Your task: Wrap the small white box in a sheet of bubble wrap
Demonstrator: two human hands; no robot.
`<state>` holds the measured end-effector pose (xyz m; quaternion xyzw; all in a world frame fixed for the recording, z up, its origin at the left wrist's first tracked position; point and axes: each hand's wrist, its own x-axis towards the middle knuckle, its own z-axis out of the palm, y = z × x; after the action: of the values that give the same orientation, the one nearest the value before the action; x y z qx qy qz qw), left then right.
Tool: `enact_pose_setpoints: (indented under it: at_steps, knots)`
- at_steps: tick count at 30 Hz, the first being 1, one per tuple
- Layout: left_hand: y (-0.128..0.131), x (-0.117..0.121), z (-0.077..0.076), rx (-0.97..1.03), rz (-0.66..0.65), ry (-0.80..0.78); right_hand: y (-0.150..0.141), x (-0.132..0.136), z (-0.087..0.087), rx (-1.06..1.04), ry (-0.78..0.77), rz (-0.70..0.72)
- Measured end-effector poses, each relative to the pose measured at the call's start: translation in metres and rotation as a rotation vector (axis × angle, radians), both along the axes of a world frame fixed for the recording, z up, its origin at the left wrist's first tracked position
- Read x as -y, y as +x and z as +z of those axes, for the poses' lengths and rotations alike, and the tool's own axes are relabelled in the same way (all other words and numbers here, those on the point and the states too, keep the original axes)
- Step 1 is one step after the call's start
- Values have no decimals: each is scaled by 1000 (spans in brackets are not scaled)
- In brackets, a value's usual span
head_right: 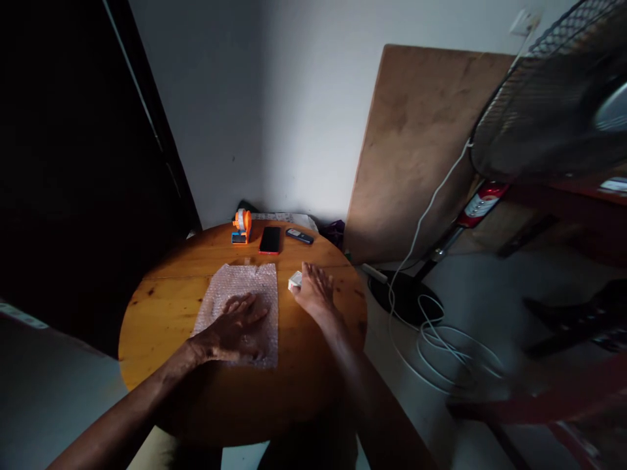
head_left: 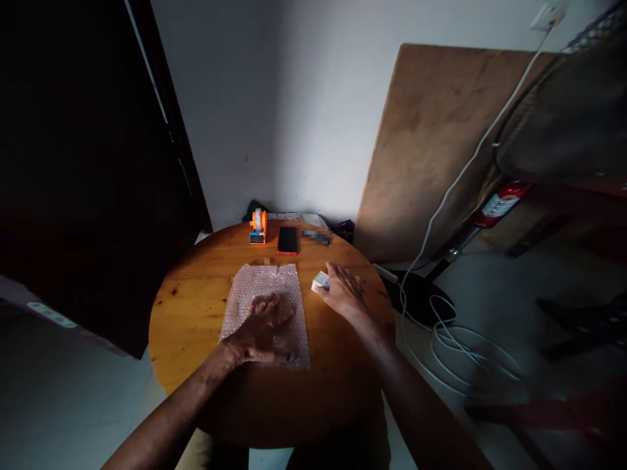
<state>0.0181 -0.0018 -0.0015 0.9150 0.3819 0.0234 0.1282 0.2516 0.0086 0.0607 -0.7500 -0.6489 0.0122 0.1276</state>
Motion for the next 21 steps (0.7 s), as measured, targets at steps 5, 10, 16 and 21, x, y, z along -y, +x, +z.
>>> enact_pose_setpoints:
  at_steps: [5, 10, 16, 21]
  knots:
    - [0, 2, 5, 10, -2, 4, 5, -11, -1, -264, -43, 52]
    - [5, 7, 15, 19, 26, -12, -41, -7, 0, -920, -26, 443]
    - [-24, 11, 19, 129, 109, 30, -67, -23, -29, -971, -99, 365]
    - [-58, 11, 3, 199, 334, 107, -62, -27, -58, -867, -79, 402]
